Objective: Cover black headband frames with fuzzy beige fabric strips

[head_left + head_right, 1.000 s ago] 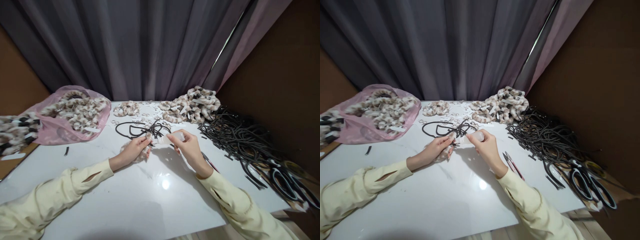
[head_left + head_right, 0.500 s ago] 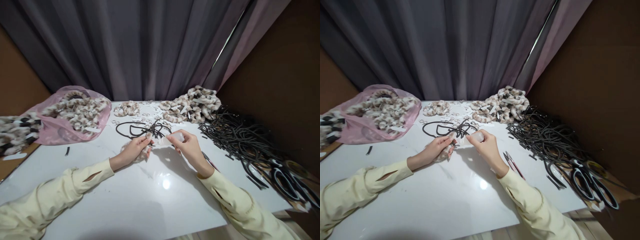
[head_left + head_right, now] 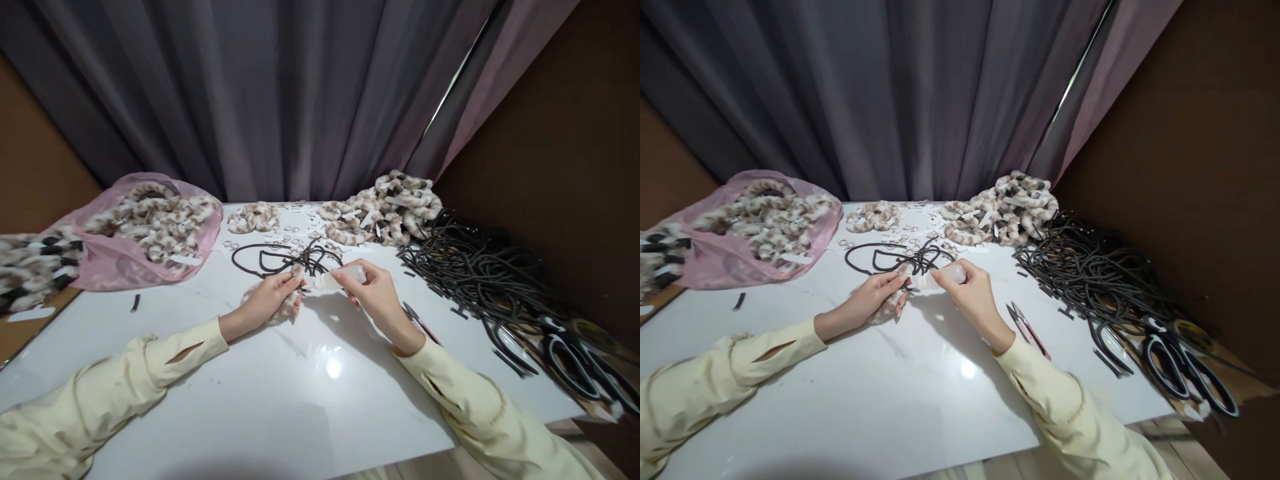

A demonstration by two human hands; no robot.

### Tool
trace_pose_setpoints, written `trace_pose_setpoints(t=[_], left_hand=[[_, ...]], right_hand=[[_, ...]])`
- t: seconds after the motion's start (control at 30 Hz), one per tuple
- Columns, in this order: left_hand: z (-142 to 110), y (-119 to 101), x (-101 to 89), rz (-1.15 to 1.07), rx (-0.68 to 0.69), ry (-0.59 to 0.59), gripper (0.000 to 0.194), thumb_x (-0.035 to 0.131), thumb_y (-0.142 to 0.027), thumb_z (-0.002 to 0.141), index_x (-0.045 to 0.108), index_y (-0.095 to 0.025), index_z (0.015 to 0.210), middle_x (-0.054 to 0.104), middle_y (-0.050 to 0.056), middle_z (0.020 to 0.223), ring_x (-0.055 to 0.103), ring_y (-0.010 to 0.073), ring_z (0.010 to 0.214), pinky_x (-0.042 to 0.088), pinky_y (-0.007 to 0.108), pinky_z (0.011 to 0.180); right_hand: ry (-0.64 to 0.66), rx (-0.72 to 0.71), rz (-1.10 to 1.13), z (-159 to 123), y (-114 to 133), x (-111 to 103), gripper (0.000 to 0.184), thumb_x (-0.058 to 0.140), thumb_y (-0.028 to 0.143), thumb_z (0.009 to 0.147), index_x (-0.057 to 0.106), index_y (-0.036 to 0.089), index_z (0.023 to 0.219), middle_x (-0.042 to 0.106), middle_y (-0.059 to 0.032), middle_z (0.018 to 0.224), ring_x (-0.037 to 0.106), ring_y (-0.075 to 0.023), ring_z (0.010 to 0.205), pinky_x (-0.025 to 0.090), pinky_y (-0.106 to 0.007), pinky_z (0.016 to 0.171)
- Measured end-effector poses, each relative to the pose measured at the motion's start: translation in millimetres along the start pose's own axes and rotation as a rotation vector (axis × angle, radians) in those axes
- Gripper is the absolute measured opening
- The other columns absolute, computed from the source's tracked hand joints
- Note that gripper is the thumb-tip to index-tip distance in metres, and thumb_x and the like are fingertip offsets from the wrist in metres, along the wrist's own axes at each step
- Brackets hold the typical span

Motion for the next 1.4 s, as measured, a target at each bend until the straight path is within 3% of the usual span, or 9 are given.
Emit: trace_pose_setpoints(t=[0.67, 0.9, 1.07, 1.2, 1.3, 1.4], left_hand=[[-0.3, 0.1, 0.3, -0.024, -0.021, -0.007, 0.038, 0.06, -0.051, 0.076, 0.054, -0.014, 0.078, 0.053, -0.003, 0.054, 0.052, 0.0089, 0.044, 0.046, 0.021, 0.045], [1.0, 2.6, -1.3, -0.038, -0.02, -0.005, 0.036, 0.06, -0.049, 0.077, 0.054, -0.013, 0.08, 0.054, -0.002, 0.056, 0.052, 0.0087, 0.045, 0.046, 0.021, 0.046], [0.0, -0.1, -1.1, -0.084, -0.055, 0.006, 0.037, 0.062, -0.047, 0.076, 0.056, -0.012, 0.085, 0.057, -0.001, 0.056, 0.056, 0.0109, 0.047, 0.046, 0.021, 0.046], [-0.2, -2.2, -1.0, -0.13, -0.076, 0.027, 0.036, 0.063, -0.045, 0.076, 0.057, -0.011, 0.083, 0.061, 0.003, 0.058, 0.059, 0.0129, 0.05, 0.046, 0.022, 0.049], [1.0, -2.1, -2.6, -0.174, -0.078, 0.033, 0.035, 0.064, -0.044, 0.077, 0.058, -0.01, 0.084, 0.064, 0.005, 0.061, 0.061, 0.0134, 0.052, 0.048, 0.022, 0.051], [2.1, -0.6, -4.6, -0.2, -0.082, 0.04, 0.033, 0.064, -0.042, 0.078, 0.059, -0.01, 0.084, 0.065, 0.006, 0.063, 0.061, 0.0134, 0.054, 0.048, 0.021, 0.051]], right_hand=[[-0.015, -0.022, -0.034, 1.4, 0.4, -2.4, 0.028, 0.068, 0.042, 0.068, 0.061, 0.016, 0.069, 0.049, 0.0044, 0.043, 0.04, -0.0091, 0.038, 0.032, -0.022, 0.041], [-0.003, -0.014, 0.082, 3.2, -0.3, -6.8, 0.028, 0.07, 0.041, 0.067, 0.06, 0.015, 0.07, 0.046, 0.0054, 0.043, 0.039, -0.0081, 0.037, 0.03, -0.022, 0.039], [-0.096, 0.001, 0.505, 22.3, -4.9, -35.8, 0.021, 0.072, 0.033, 0.068, 0.062, 0.015, 0.067, 0.05, 0.0031, 0.05, 0.042, -0.007, 0.043, 0.036, -0.02, 0.039], [-0.106, 0.171, 0.765, 39.9, -13.6, -63.2, 0.014, 0.069, 0.026, 0.07, 0.065, 0.016, 0.078, 0.061, -0.0014, 0.068, 0.051, -0.0074, 0.053, 0.048, -0.017, 0.048], [-0.085, 0.191, 0.745, 48.5, -21.7, -77.5, 0.009, 0.066, 0.025, 0.071, 0.064, 0.018, 0.077, 0.065, -0.0036, 0.078, 0.06, -0.011, 0.067, 0.053, -0.019, 0.062], [-0.1, 0.097, 0.49, 56.9, -34.7, -86.4, 0.017, 0.067, 0.031, 0.07, 0.063, 0.018, 0.082, 0.068, -0.006, 0.089, 0.063, -0.0154, 0.08, 0.053, -0.025, 0.072]])
Point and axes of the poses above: each hand's wrist, its own z-axis towards the middle knuckle, its own x-axis out of the palm, y = z × x, the point moved 4 cm from there along z, towards the middle knuckle
